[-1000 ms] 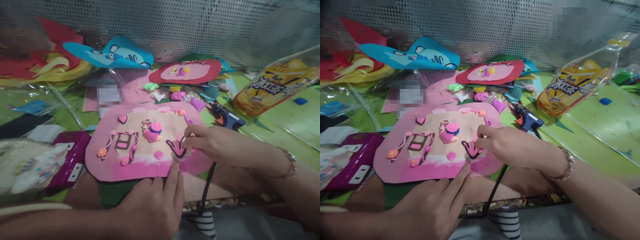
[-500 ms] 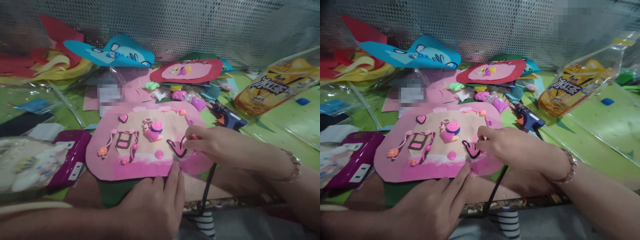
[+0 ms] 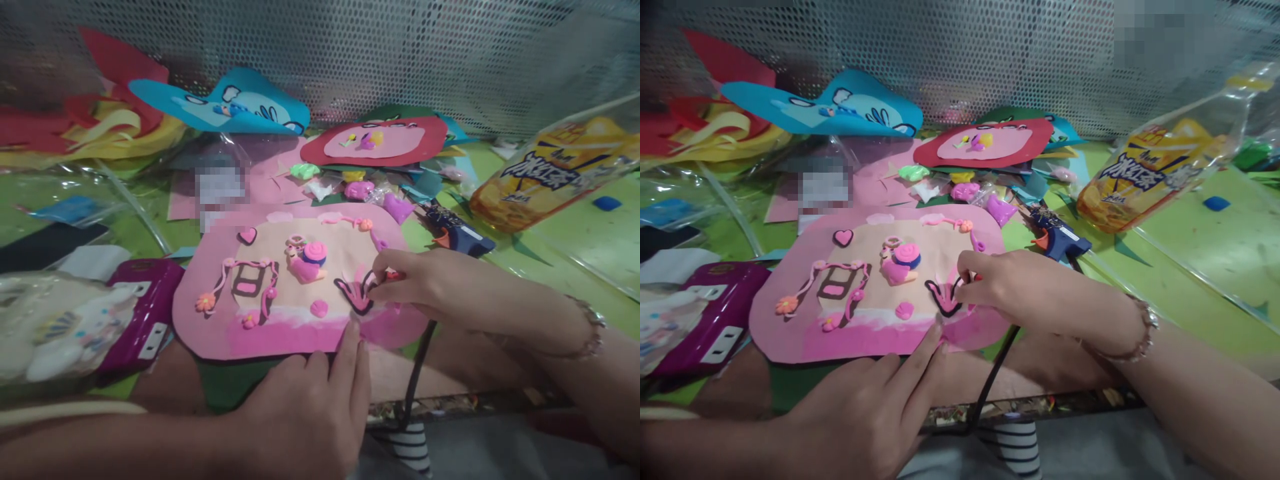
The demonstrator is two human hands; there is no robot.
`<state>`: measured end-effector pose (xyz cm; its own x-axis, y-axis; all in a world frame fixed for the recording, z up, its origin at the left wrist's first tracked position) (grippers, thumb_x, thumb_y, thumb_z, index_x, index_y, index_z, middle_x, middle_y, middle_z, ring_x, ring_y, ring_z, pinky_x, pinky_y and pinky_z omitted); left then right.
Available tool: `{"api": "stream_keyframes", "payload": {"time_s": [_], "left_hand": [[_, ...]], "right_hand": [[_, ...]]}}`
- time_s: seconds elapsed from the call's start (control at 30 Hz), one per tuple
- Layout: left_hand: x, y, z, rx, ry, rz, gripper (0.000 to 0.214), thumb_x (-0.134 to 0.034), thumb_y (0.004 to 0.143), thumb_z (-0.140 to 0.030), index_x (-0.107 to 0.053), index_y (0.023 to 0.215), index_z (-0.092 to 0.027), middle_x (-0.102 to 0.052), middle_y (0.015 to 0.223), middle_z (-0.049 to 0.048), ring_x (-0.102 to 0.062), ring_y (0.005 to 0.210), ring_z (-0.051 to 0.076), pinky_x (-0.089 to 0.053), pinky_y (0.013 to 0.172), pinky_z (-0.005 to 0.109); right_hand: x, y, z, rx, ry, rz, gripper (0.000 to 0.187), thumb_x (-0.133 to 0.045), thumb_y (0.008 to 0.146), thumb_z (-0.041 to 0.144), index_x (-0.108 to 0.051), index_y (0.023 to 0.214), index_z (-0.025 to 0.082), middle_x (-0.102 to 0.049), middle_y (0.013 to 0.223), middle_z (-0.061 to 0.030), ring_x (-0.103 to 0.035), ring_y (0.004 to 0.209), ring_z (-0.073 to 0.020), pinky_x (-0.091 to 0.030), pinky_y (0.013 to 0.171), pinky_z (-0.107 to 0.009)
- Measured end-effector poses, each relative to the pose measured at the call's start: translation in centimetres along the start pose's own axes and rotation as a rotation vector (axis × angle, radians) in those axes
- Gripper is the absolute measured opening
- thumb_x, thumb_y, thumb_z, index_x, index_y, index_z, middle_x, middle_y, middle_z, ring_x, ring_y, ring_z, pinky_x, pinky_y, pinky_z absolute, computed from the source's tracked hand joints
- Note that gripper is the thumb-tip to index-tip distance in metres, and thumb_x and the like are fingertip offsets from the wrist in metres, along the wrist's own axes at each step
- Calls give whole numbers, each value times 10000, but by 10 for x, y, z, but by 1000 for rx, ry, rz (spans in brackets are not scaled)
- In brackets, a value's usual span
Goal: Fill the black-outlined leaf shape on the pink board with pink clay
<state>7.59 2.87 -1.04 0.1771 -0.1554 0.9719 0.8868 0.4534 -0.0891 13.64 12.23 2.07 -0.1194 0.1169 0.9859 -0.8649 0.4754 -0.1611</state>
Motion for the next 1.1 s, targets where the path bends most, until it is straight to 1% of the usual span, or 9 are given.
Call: {"api": "stream_keyframes", "payload": {"time_s": [0.2, 0.33, 0.53, 0.6, 0.67, 0.8, 0.87, 0.97, 1.1], "left_hand": [[2, 0, 2, 2, -23, 21, 478, -411, 895, -156, -434, 1345, 4, -458, 1300, 321, -685, 756, 282, -522, 479, 310], [4, 0, 4, 9, -52, 16, 479, -422, 897, -157, -434, 1347, 5, -454, 1303, 323, -682, 733, 272, -510, 469, 314], [2, 0, 4, 32, -76, -3, 467, -441, 900, -157, -443, 1339, 3, -453, 1301, 328, -686, 799, 285, -529, 521, 328], [2, 0, 3, 39, -49, -15, 473, -449, 895, -163, -444, 1340, -2, -458, 1294, 331, -686, 786, 284, -523, 523, 330], [2, 0, 3, 33, -52, -17, 476, -445, 892, -154, -439, 1343, 0, -448, 1303, 332, -684, 783, 280, -517, 522, 325], [2, 0, 4, 25, -97, -1, 465, -431, 885, -130, -455, 1331, 3, -450, 1312, 322, -678, 787, 270, -516, 552, 330], [2, -1, 4, 15, -93, 8, 468, -426, 881, -129, -458, 1329, 1, -446, 1319, 319, -676, 754, 259, -510, 542, 328], [2, -1, 3, 2, -68, 11, 475, -411, 879, -121, -446, 1335, 7, -431, 1322, 328, -678, 714, 256, -509, 518, 331], [2, -1, 3, 11, -55, 2, 475, -417, 883, -135, -446, 1335, 7, -443, 1307, 332, -684, 729, 279, -498, 465, 323]], "right_hand": [[2, 0, -1, 2, 75, -25, 394, -373, 812, -12, -619, 1046, 188, -532, 1026, -64, -502, 627, -96, -351, 536, -240], [0, 0, 0, 5, 91, -12, 401, -347, 812, -10, -607, 1057, 172, -530, 1044, -77, -535, 665, -109, -371, 549, -246], [-2, -1, 3, 18, 39, 35, 327, -364, 853, 27, -600, 1015, 185, -541, 1038, -79, -555, 678, -116, -393, 577, -252], [1, -1, 2, 21, 43, 2, 347, -375, 842, 17, -617, 1014, 198, -552, 1026, -72, -549, 662, -108, -384, 559, -242], [7, -2, 0, 15, 99, -64, 371, -379, 833, 11, -633, 1021, 205, -562, 1019, -66, -550, 659, -99, -385, 551, -231], [19, -3, -9, -11, 288, -214, 336, -374, 853, 18, -624, 1022, 166, -586, 999, -76, -576, 808, -125, -431, 673, -236], [18, -2, -13, -23, 366, -229, 289, -402, 867, 27, -613, 1013, 160, -610, 967, -66, -575, 854, -127, -437, 724, -232], [14, 1, -15, -37, 400, -229, 201, -442, 905, 97, -623, 970, 155, -642, 936, -61, -592, 840, -125, -446, 731, -226], [12, 3, -16, -54, 373, -246, 217, -438, 941, 197, -647, 934, 137, -659, 902, -75, -607, 812, -138, -455, 723, -241]]}}
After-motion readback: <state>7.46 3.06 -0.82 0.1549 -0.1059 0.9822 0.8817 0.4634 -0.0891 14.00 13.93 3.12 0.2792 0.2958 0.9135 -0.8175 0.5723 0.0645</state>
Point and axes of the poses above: each hand's wrist, its own y-axis towards the middle knuckle, its own x-axis out of the back of the hand, z = x × y, the point moved 9 cm from there along y, towards the middle knuckle
